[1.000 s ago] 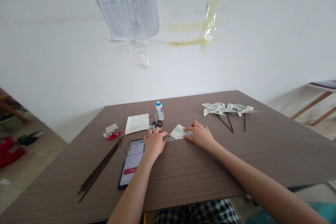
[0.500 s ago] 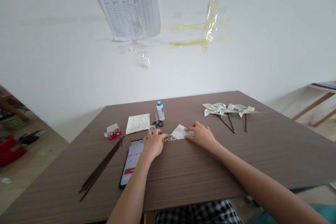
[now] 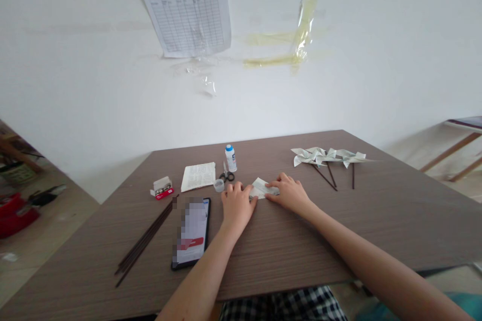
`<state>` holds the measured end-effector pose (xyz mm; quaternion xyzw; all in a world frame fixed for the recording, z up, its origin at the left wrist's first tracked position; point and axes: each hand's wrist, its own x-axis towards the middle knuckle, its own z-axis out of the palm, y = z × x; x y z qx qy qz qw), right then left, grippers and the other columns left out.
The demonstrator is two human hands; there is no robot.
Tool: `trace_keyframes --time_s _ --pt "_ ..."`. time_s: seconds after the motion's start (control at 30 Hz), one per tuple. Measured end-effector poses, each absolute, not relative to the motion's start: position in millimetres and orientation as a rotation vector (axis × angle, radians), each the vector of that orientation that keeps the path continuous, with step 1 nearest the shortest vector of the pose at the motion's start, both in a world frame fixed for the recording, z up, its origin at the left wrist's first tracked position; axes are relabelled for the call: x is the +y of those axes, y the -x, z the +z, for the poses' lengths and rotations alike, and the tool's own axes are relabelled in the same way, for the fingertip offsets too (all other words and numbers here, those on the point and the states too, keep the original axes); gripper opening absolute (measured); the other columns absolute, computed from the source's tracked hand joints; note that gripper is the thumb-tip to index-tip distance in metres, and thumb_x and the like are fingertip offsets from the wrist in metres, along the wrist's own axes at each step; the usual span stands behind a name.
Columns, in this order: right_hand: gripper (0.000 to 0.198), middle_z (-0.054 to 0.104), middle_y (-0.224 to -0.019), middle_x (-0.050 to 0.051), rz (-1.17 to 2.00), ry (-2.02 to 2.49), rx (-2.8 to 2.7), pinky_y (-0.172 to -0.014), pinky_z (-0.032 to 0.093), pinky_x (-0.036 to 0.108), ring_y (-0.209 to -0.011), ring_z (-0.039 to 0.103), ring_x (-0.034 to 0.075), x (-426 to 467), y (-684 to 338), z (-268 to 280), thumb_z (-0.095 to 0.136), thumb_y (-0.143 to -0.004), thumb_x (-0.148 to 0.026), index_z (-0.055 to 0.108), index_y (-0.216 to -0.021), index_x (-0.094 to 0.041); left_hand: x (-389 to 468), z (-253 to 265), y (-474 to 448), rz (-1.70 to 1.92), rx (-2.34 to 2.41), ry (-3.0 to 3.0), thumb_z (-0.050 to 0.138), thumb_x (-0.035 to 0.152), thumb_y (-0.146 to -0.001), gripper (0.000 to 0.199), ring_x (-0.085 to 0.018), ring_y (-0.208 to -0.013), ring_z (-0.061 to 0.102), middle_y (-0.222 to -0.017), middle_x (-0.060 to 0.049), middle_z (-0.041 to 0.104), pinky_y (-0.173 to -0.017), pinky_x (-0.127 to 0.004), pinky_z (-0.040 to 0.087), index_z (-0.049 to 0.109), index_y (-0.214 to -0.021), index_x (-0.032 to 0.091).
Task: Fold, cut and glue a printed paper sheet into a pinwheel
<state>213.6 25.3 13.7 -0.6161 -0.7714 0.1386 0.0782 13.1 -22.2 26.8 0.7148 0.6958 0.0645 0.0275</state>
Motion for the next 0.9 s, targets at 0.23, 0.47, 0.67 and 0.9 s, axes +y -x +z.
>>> trace_keyframes --time_s 0.23,0.47,0.67,0.9 --pt "0.050 0.074 -0.168 0.018 0.455 1.856 -2.281 -0.136 0.052 0.057 -0.164 0.066 0.043 27.6 -214.6 12.7 0.081 -0.119 -0.048 0.087 -0.168 -0.040 -19.0 24.8 -8.7 0.162 2.156 -2.183 0.070 0.047 -0.125 0.047 -0.048 -0.165 0.060 -0.181 -0.015 0.073 -0.136 -0.064 0.055 0.088 -0.168 0.040" --pt "0.051 0.074 -0.170 0.015 0.500 1.877 -2.307 -0.137 0.051 0.062 -0.168 0.063 0.045 39.2 -232.4 9.7 0.078 -0.119 -0.044 0.086 -0.169 -0.047 -19.0 24.1 -6.3 0.151 2.148 -2.184 0.068 0.050 -0.125 0.048 -0.048 -0.167 0.060 -0.183 -0.015 0.073 -0.136 -0.066 0.054 0.087 -0.169 0.042" --pt "0.053 0.074 -0.172 0.013 0.551 1.913 -2.308 -0.137 0.052 0.064 -0.168 0.062 0.046 47.2 -246.3 14.8 0.084 -0.114 -0.038 0.088 -0.165 -0.052 -18.8 24.1 -6.6 0.157 2.155 -2.177 0.068 0.049 -0.125 0.047 -0.048 -0.167 0.059 -0.181 -0.014 0.073 -0.137 -0.066 0.052 0.087 -0.168 0.044" --pt "0.062 0.074 -0.176 0.011 0.613 1.910 -2.288 -0.136 0.055 0.060 -0.167 0.065 0.047 55.0 -258.6 16.5 0.085 -0.106 -0.021 0.091 -0.160 -0.050 -18.5 22.5 -5.4 0.167 2.144 -2.170 0.068 0.046 -0.124 0.048 -0.048 -0.167 0.060 -0.182 -0.014 0.073 -0.137 -0.067 0.053 0.087 -0.169 0.043"
